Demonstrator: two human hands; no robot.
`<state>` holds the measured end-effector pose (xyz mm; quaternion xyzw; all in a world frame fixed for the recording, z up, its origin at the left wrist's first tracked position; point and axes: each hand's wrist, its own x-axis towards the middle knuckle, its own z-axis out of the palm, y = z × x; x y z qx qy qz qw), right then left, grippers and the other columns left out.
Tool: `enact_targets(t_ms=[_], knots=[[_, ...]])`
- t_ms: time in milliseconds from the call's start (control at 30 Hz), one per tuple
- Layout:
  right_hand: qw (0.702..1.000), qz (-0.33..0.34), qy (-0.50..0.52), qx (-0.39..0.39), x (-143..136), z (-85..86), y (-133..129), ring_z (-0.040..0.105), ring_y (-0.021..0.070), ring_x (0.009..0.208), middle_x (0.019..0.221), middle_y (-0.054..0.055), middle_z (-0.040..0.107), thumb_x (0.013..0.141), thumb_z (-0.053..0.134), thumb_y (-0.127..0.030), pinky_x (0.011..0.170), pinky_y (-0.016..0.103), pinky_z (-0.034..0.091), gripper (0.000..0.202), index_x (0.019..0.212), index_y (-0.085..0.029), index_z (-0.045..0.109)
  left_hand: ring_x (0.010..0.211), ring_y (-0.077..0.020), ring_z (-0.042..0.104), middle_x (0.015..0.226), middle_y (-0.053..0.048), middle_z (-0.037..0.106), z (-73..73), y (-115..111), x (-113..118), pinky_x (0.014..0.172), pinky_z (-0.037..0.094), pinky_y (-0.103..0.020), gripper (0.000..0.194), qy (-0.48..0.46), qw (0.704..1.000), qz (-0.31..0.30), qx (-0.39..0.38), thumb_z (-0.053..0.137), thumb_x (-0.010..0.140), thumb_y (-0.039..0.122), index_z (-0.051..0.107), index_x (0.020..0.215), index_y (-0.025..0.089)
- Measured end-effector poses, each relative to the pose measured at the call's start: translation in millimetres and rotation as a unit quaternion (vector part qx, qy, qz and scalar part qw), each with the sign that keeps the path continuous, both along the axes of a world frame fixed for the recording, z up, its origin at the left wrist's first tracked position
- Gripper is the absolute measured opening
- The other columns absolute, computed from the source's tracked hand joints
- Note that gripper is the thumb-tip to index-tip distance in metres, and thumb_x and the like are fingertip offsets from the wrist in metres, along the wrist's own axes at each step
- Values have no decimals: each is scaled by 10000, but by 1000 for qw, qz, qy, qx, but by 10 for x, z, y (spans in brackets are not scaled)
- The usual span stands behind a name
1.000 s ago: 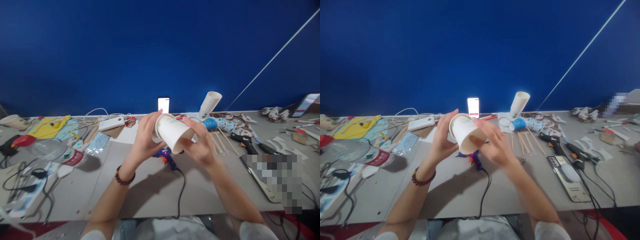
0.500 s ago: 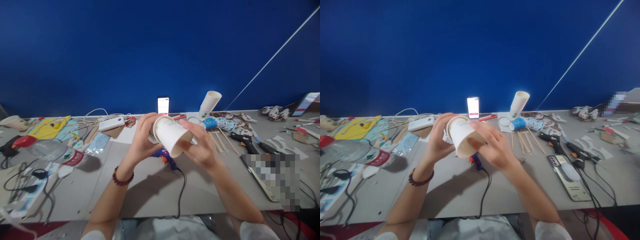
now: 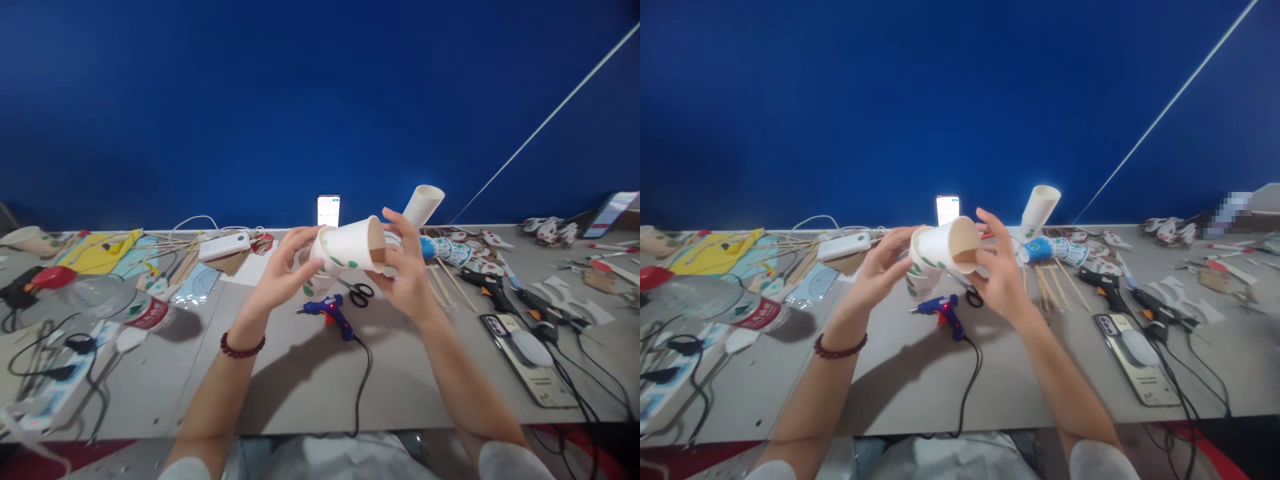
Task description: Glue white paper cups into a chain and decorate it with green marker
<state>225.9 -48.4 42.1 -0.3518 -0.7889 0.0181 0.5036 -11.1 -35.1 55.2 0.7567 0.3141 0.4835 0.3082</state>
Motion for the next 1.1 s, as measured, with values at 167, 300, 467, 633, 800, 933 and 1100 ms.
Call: enact_targets(t_ms=[167, 300, 467, 633, 800, 933, 1100], knots=[[996, 35, 15, -78, 12, -51, 111, 524, 275, 1275, 1455, 43, 442, 877, 640, -218, 1073, 482, 466, 113, 975, -270, 662, 1126, -257, 619, 1281, -89, 641, -12, 74, -68, 934, 533, -420, 346, -84, 978, -72, -179, 568, 899, 420, 654, 1205, 281], [974, 69, 84, -200, -8, -172, 171, 586, 259, 1200, 1400, 88, 501, 856, 666, -278, 962, 434, 552, 436, 1266, -316, 521, 1129, -260, 624, 1326, -84, 615, -56, 117, -64, 889, 562, -393, 419, -80, 969, -76, -220, 651, 843, 388, 623, 1251, 299], [944, 93, 154, -277, -34, -254, 226, 629, 255, 1109, 1319, 99, 556, 773, 743, -311, 928, 471, 572, 791, 1446, -306, 329, 1090, -230, 650, 1262, -81, 650, -162, 164, -9, 831, 582, -335, 431, -101, 961, -19, -257, 680, 816, 369, 608, 1232, 282], [956, 79, 129, -252, -71, -282, 255, 566, 270, 1201, 1456, 104, 424, 806, 704, -330, 893, 418, 599, 688, 1425, -315, 403, 998, -222, 676, 1190, -99, 669, -172, 171, 52, 766, 584, -326, 435, -108, 951, 9, -288, 697, 786, 387, 611, 1186, 238], [966, 68, 132, -210, -93, -342, 290, 564, 251, 1199, 1456, 74, 440, 840, 679, -285, 911, 417, 590, 624, 1408, -346, 428, 932, -216, 680, 1145, -112, 671, -161, 157, 73, 755, 572, -336, 476, -101, 941, 1, -324, 683, 797, 411, 591, 1224, 222], [975, 36, 124, -181, -66, -366, 322, 546, 266, 1221, 1469, 75, 433, 821, 704, -263, 966, 462, 549, 532, 1324, -316, 537, 1081, -235, 636, 1266, -108, 626, -161, 140, 44, 822, 561, -337, 460, -31, 966, -3, -257, 633, 841, 416, 575, 1268, 255], [978, 25, 121, -170, -45, -371, 326, 520, 268, 1251, 1447, 51, 446, 814, 704, -298, 1018, 463, 509, 314, 1125, -282, 670, 1142, -241, 618, 1352, -92, 587, -133, 113, 4, 792, 574, -296, 519, 19, 980, -18, -196, 642, 839, 389, 519, 1334, 295]])
